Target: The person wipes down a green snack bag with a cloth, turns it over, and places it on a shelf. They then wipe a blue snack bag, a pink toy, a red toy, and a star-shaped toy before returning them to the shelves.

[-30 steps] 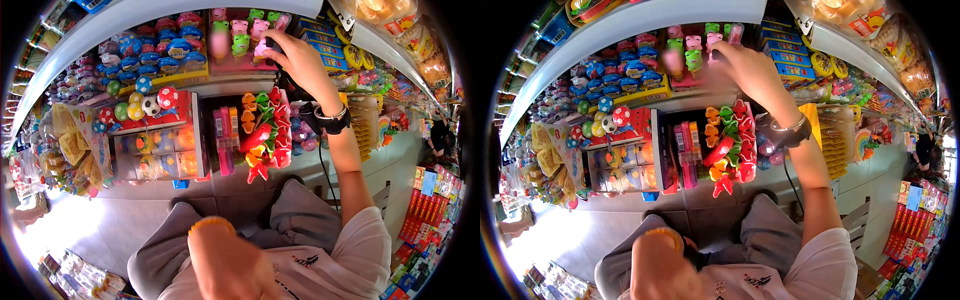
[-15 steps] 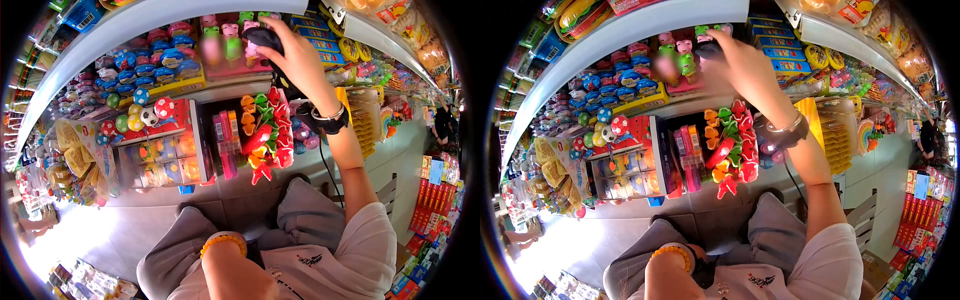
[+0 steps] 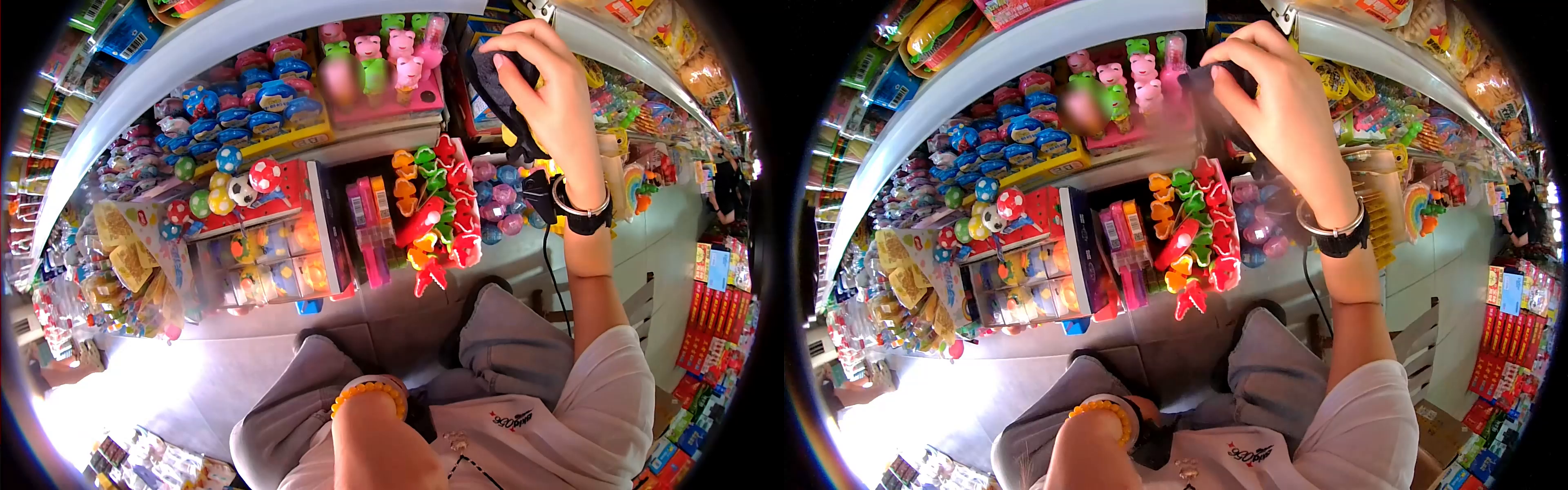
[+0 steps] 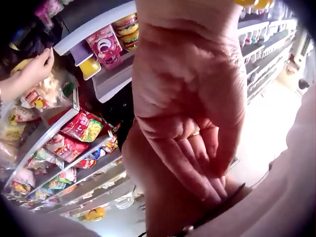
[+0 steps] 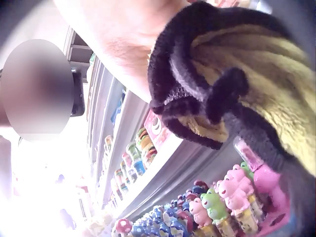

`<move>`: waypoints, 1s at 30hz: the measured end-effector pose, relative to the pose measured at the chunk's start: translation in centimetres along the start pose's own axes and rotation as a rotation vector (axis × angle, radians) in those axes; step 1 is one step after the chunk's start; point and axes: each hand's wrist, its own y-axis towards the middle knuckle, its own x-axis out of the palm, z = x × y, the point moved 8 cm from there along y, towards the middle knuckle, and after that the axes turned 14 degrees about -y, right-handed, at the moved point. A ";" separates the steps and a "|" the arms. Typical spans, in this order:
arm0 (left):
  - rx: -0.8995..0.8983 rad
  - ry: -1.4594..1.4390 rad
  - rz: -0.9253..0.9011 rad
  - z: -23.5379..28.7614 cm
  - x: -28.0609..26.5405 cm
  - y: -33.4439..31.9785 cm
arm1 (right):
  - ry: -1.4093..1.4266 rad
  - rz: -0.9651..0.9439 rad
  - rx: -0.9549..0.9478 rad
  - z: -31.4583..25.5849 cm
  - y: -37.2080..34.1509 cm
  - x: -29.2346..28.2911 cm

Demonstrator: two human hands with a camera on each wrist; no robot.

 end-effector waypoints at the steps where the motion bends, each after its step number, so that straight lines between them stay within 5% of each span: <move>1: -0.004 0.003 -0.002 -0.2 0.1 0.1 | -0.015 -0.041 0.015 0.5 0.0 0.4; 8: -0.078 0.065 0.110 -1.8 -2.3 -1.4 | -0.165 -0.162 0.077 2.3 -1.0 4.4; 11: -0.204 0.344 0.517 -2.5 -7.7 -5.1 | -0.103 -0.098 0.086 2.8 -0.5 5.7; 12: -0.592 0.713 0.549 -2.7 -10.1 -5.7 | -0.074 -0.081 0.094 3.0 -0.2 6.0; 13: -0.825 0.892 0.781 -3.3 -12.2 -8.1 | -0.053 -0.133 0.141 3.4 -0.1 6.7; 15: -1.063 1.482 0.974 -3.0 -15.2 -11.4 | -0.010 -0.235 0.239 4.0 0.1 8.1; 16: -1.126 1.714 0.949 -2.8 -16.1 -12.4 | -0.072 -0.241 0.262 4.3 0.0 8.9; 19: -1.047 1.765 0.966 -3.7 -18.9 -14.9 | -0.111 -0.354 0.257 4.6 -0.8 11.7; 24: -1.167 1.809 0.828 -6.0 -21.8 -15.9 | -0.104 -0.413 0.365 5.0 -1.2 13.4; 30: -1.225 1.864 0.759 -7.6 -23.8 -18.4 | -0.056 -0.340 0.385 6.1 -1.9 15.0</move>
